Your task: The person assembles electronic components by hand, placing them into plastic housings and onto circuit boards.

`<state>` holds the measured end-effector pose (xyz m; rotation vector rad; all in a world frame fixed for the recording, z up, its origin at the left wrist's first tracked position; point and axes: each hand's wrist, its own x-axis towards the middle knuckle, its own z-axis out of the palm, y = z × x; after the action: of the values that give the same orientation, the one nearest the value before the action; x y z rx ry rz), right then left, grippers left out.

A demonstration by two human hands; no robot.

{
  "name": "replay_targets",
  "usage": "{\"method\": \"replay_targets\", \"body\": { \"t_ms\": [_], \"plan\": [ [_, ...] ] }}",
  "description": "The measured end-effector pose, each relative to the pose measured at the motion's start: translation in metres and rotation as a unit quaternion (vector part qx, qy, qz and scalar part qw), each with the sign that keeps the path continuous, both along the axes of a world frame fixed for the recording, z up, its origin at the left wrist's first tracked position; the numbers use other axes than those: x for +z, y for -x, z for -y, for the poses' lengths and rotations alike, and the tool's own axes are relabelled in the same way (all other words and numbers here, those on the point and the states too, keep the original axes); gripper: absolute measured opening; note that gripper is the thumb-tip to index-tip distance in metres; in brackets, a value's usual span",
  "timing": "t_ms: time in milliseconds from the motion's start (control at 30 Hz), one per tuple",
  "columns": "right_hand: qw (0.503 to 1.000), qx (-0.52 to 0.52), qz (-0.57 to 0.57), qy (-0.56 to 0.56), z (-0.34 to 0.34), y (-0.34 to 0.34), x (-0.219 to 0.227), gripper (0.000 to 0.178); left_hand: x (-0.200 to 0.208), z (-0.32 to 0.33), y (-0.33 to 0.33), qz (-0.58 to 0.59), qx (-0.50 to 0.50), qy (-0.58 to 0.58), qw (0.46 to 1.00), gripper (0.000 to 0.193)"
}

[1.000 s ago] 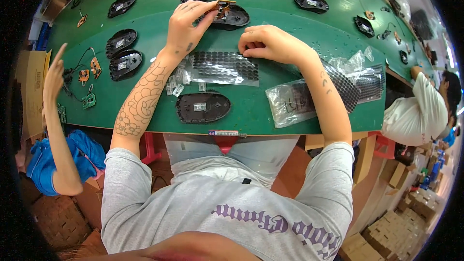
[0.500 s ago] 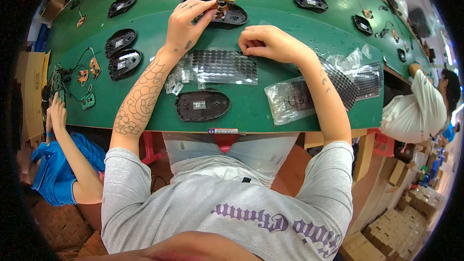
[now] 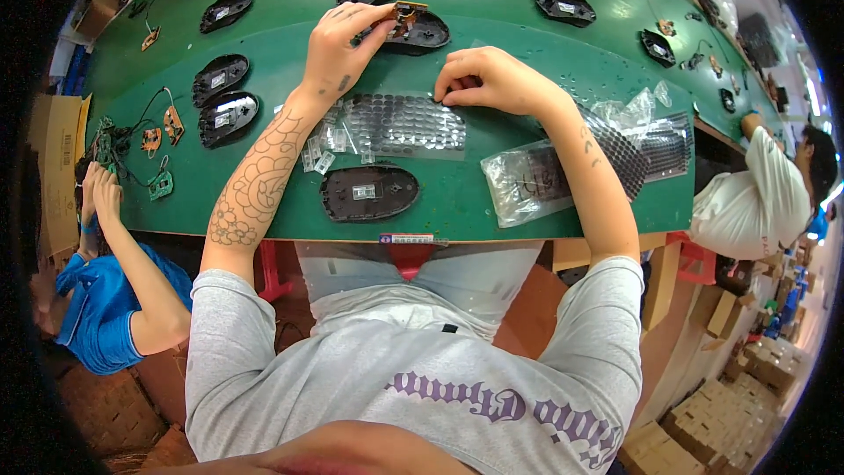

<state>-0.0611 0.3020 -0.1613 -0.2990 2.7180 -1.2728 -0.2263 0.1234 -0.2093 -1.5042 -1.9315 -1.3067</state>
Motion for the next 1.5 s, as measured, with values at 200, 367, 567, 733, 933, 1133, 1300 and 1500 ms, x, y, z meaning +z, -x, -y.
{"method": "replay_targets", "body": {
  "t_ms": [200,367,567,733,933,1133,1300,1500],
  "plan": [
    [0.998,0.016,0.056,-0.024,0.002,0.003,0.01,0.006,0.0,0.0,0.0,0.014,-0.003,-0.008,1.0,0.019],
    [1.0,0.005,0.0,0.002,0.004,-0.003,-0.005,0.007,-0.001,-0.001,0.001,0.042,-0.017,-0.015,0.999,0.019],
    [0.999,-0.038,0.011,0.033,0.004,-0.009,-0.004,0.009,0.002,0.0,0.0,0.06,-0.028,-0.006,0.998,0.022],
    [0.985,-0.116,-0.049,0.119,0.012,0.007,0.017,0.011,0.002,0.001,0.0,0.07,-0.034,0.006,0.997,0.023],
    [0.931,-0.254,-0.212,0.155,0.006,0.048,0.036,0.011,0.006,0.002,-0.002,0.108,-0.05,0.002,0.993,0.022],
    [0.949,-0.222,-0.17,0.147,0.004,0.07,0.038,0.011,0.009,0.003,-0.003,0.234,-0.078,-0.041,0.968,0.018],
    [0.946,-0.246,-0.157,0.141,0.006,0.071,0.022,0.013,0.004,0.004,0.001,0.168,-0.066,-0.003,0.984,0.013],
    [0.952,-0.254,-0.07,0.154,0.011,0.075,0.023,0.012,0.006,0.001,0.0,0.204,-0.064,-0.026,0.977,0.011]
  ]
}}
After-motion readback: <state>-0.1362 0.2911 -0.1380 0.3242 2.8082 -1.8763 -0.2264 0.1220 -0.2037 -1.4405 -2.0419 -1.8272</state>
